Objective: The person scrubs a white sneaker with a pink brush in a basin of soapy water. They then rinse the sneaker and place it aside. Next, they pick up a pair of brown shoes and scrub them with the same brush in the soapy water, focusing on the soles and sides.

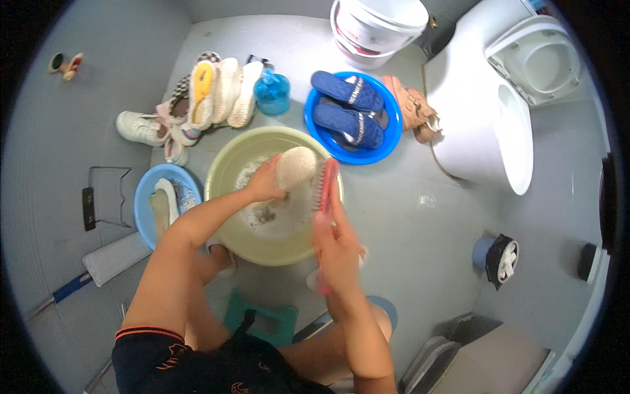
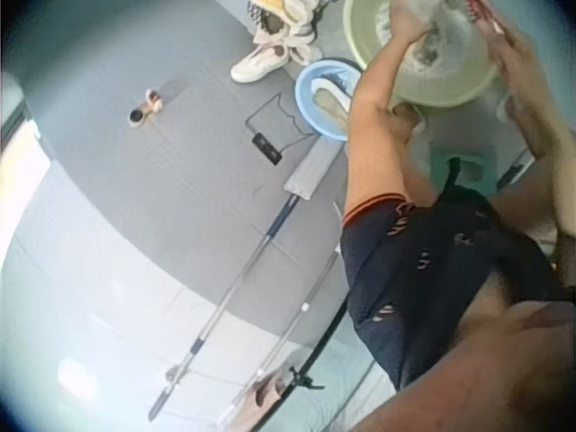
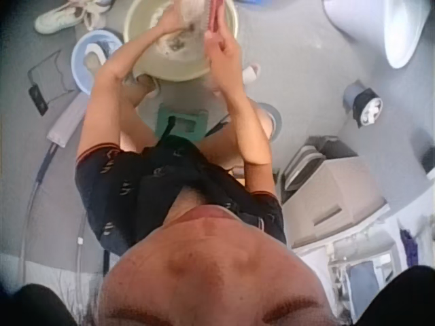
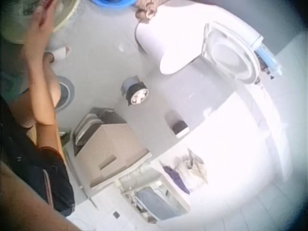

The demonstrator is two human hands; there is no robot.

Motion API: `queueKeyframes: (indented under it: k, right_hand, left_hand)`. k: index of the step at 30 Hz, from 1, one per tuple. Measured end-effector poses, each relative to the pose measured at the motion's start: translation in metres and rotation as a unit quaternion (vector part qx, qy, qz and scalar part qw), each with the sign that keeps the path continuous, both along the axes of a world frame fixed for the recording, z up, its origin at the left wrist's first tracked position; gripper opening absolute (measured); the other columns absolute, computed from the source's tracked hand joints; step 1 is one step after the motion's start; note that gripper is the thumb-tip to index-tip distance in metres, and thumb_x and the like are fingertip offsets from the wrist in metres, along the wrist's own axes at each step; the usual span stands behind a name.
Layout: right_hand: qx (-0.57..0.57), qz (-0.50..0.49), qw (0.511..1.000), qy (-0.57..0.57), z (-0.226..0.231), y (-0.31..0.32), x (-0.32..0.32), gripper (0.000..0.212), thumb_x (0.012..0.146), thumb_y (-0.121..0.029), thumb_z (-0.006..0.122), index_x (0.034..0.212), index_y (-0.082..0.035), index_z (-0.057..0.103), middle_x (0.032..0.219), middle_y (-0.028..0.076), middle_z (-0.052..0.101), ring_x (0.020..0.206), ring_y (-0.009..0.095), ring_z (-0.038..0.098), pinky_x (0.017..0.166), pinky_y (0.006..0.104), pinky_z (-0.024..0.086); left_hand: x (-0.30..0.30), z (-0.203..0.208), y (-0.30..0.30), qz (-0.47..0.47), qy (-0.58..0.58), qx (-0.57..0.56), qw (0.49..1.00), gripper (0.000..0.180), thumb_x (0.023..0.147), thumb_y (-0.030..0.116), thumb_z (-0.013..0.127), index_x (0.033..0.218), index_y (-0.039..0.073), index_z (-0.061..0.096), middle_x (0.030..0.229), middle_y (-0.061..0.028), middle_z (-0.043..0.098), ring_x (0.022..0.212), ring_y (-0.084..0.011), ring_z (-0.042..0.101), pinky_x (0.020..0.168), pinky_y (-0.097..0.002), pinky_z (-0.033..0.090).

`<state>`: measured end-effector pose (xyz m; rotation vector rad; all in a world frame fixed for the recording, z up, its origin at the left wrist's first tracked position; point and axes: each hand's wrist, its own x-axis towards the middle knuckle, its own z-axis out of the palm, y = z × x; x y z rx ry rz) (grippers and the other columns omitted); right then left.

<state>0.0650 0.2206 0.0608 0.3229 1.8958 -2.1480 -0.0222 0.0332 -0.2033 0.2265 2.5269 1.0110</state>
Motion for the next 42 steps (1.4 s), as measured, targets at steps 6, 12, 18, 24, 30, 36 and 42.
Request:
queueKeyframes:
  k: [6,12,18,24,30,36,42]
  right_hand:
    - [-0.006,-0.009,1.0,-0.014,0.011,-0.013,-0.004,0.057,0.097,-0.01,0.041,0.15,-0.021,0.024,0.114,-0.007,0.058,0.052,-0.001,0.03,0.043,0.0153,0.025]
    - [-0.066,-0.055,0.996,0.014,0.026,-0.016,-0.014,0.055,0.098,-0.01,0.045,0.149,-0.015,0.027,0.094,-0.006,0.056,0.053,0.0,0.031,0.044,0.0168,0.027]
    - [-0.066,-0.028,0.997,-0.012,0.017,-0.015,-0.01,0.057,0.098,-0.009,0.046,0.15,-0.013,0.024,0.099,-0.005,0.057,0.053,-0.001,0.03,0.044,0.0163,0.027]
    - [-0.046,-0.056,0.997,0.007,0.021,-0.01,-0.013,0.052,0.099,-0.014,0.044,0.149,-0.015,0.028,0.078,-0.008,0.052,0.048,-0.001,0.029,0.041,0.017,0.023]
    - [-0.064,-0.054,0.996,-0.029,0.019,-0.007,-0.011,0.056,0.097,-0.008,0.048,0.149,-0.012,0.027,0.083,-0.006,0.052,0.052,0.0,0.033,0.044,0.0177,0.027]
    - [-0.069,-0.042,0.996,-0.022,0.017,-0.012,-0.012,0.057,0.096,-0.009,0.05,0.149,-0.013,0.027,0.08,-0.007,0.05,0.055,0.0,0.035,0.046,0.0175,0.028]
    - [-0.064,-0.046,0.996,-0.034,0.01,-0.011,-0.009,0.062,0.096,-0.012,0.052,0.15,-0.01,0.022,0.077,-0.007,0.048,0.058,0.001,0.037,0.049,0.0181,0.031]
  left_hand:
    - [-0.002,0.1,-0.006,0.022,0.098,0.052,0.994,0.113,0.055,0.024,0.083,0.145,0.004,0.016,0.136,-0.0283,0.038,0.127,-0.0419,0.038,0.108,-0.0431,0.034]
    - [0.001,0.113,-0.013,0.091,0.147,0.065,0.983,0.119,0.056,0.025,0.084,0.144,0.002,0.007,0.135,-0.0269,0.038,0.128,-0.0393,0.039,0.108,-0.0403,0.033]
    - [-0.005,0.086,-0.055,0.26,-0.04,0.112,0.958,0.122,0.057,0.027,0.085,0.141,-0.001,0.001,0.133,-0.0261,0.041,0.124,-0.0338,0.044,0.104,-0.0381,0.036]
    - [-0.072,0.068,-0.118,0.335,0.041,0.04,0.941,0.112,0.053,0.023,0.087,0.137,-0.005,0.018,0.134,-0.0224,0.041,0.122,-0.0306,0.046,0.103,-0.0379,0.04]
    - [-0.164,0.109,-0.157,0.43,0.183,-0.175,0.866,0.083,0.069,0.048,0.075,0.128,-0.002,0.044,0.12,-0.0235,0.058,0.111,-0.036,0.057,0.096,-0.0419,0.044]
    - [-0.121,0.053,-0.116,0.217,0.194,-0.224,0.93,0.058,0.073,0.039,0.069,0.118,0.004,0.059,0.117,-0.024,0.059,0.117,-0.0353,0.05,0.099,-0.0486,0.037]
    - [-0.002,0.023,-0.042,0.03,-0.011,-0.171,0.985,0.058,0.073,0.038,0.072,0.123,0.013,0.058,0.131,-0.027,0.045,0.129,-0.0427,0.034,0.105,-0.05,0.031]
